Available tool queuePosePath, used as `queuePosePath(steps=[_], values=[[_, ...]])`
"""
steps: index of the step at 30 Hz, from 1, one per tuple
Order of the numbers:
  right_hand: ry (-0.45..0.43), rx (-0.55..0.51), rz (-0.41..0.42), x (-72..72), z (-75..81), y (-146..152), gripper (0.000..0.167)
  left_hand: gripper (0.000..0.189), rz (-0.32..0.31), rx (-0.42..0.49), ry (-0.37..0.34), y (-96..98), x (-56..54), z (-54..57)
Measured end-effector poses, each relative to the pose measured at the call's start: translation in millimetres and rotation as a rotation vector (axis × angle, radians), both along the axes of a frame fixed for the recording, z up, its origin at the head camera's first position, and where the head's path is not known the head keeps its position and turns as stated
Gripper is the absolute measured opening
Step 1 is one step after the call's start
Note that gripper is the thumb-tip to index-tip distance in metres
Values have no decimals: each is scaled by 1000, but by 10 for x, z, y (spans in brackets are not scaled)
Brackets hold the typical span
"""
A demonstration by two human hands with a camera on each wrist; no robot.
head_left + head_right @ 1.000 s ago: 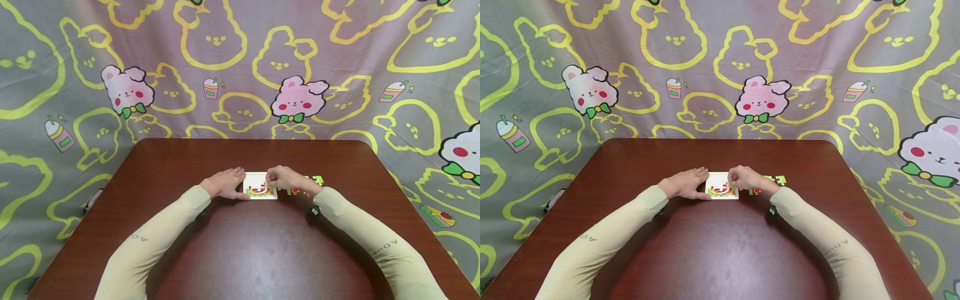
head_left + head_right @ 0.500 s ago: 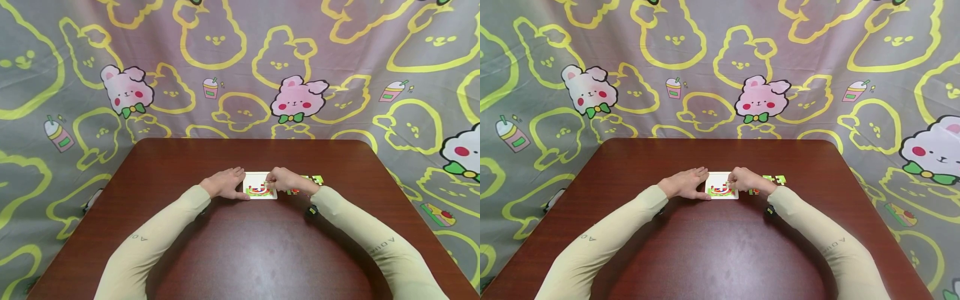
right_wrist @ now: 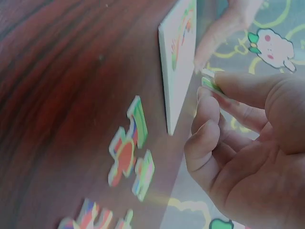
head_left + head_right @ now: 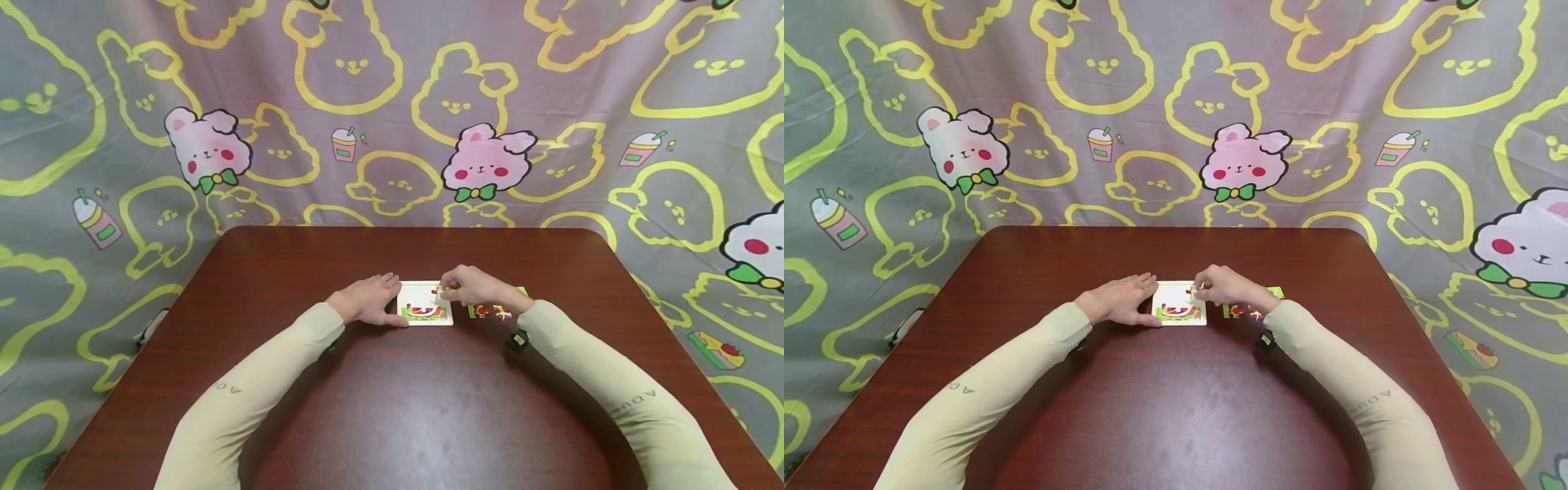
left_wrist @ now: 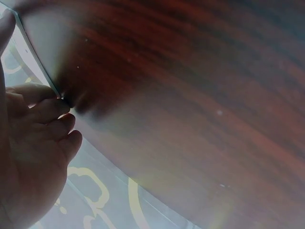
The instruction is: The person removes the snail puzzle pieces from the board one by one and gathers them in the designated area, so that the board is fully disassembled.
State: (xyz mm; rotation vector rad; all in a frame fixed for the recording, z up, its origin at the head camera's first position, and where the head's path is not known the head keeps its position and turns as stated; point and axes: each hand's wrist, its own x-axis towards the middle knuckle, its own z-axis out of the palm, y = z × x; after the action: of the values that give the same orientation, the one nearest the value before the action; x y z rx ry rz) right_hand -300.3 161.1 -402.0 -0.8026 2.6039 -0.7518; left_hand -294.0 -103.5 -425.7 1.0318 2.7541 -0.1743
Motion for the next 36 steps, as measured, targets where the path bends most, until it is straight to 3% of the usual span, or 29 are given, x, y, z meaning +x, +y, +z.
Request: queuePosePath(steps=[15, 23, 36], values=[[-112, -113, -153, 32, 77, 346, 11, 104, 6, 0, 2, 2, -13, -4], [-75, -122, -138, 71, 41, 506, 11, 105, 19, -6, -12, 11, 1, -4], [-107, -202, -187, 136, -13, 721, 15, 104, 8, 4, -1, 0, 16, -1]])
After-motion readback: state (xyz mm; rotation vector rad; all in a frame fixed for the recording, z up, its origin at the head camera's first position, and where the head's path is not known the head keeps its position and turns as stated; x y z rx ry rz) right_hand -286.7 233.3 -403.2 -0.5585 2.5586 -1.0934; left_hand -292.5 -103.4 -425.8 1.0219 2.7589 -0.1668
